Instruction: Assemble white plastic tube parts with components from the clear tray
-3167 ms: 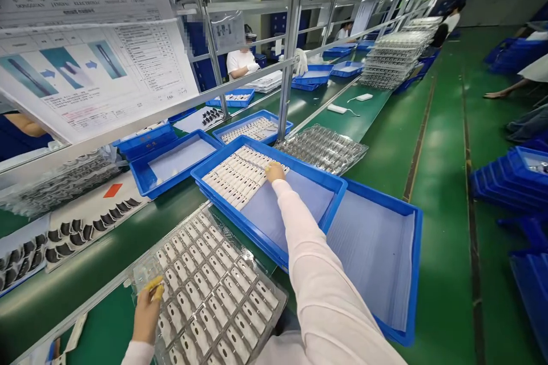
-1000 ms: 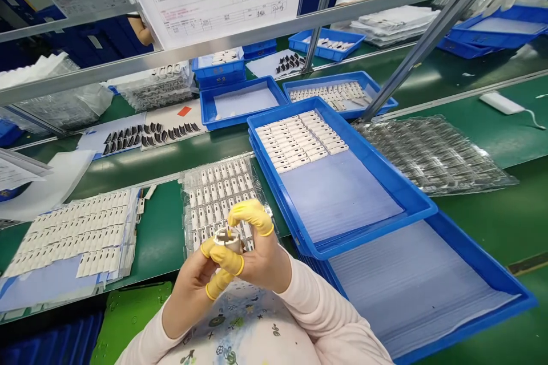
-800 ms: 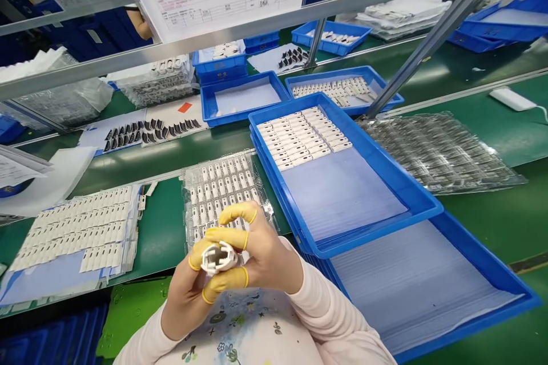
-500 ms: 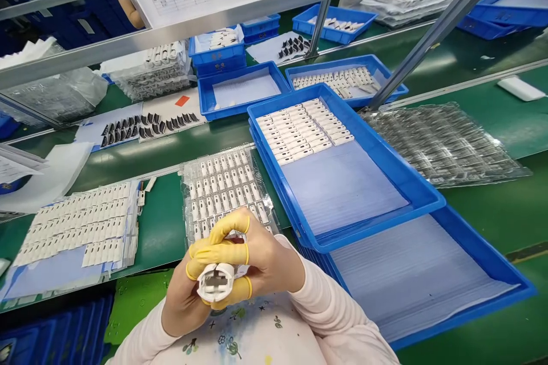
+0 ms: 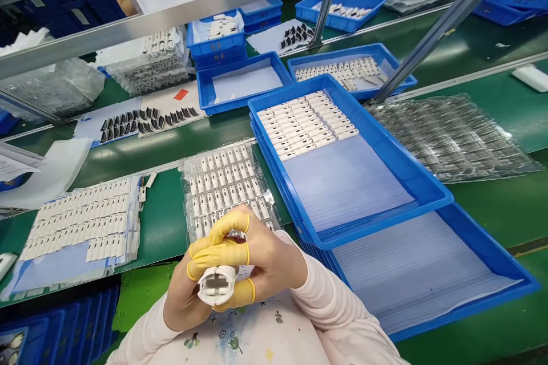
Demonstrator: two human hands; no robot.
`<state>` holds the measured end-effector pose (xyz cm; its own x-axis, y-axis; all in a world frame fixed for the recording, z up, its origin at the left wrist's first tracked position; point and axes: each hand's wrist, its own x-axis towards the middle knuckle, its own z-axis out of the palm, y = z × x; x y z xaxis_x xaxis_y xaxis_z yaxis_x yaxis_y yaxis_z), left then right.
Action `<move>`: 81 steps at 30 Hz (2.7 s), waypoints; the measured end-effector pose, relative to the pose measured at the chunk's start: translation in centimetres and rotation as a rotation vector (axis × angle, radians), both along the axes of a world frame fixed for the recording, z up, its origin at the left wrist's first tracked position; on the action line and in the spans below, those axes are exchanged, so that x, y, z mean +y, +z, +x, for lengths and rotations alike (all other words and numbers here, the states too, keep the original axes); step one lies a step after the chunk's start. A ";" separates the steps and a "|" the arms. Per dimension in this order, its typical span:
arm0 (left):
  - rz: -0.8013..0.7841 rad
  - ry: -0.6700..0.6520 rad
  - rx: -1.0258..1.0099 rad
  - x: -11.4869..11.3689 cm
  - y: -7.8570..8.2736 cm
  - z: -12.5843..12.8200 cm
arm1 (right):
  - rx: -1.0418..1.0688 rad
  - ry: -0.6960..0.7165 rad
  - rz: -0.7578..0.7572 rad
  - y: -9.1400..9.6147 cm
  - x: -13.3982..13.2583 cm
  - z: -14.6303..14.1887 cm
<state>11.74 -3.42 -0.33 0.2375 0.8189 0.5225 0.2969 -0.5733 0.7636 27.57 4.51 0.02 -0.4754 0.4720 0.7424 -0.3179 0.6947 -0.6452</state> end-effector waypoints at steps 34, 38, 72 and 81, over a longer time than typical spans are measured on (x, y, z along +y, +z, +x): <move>-1.015 -0.067 -0.880 1.4 1.6 -0.8 | 0.066 0.035 -1.094 -1.4 -1.0 0.4; -1.063 -0.118 -0.976 1.2 1.3 -0.6 | 0.100 0.100 -1.226 -1.3 -1.1 0.1; -1.134 -0.129 -1.096 1.0 0.3 -0.2 | 0.080 0.055 -1.002 -1.3 -1.6 1.6; -1.133 -0.073 -1.096 1.1 0.4 0.0 | 0.067 -0.083 -1.027 -0.8 -1.0 1.4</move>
<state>11.73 -2.29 0.04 0.2251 0.8925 -0.3910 -0.6672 0.4336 0.6057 28.97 3.56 -0.77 -0.3845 0.9230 -0.0131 -0.3514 -0.1595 -0.9225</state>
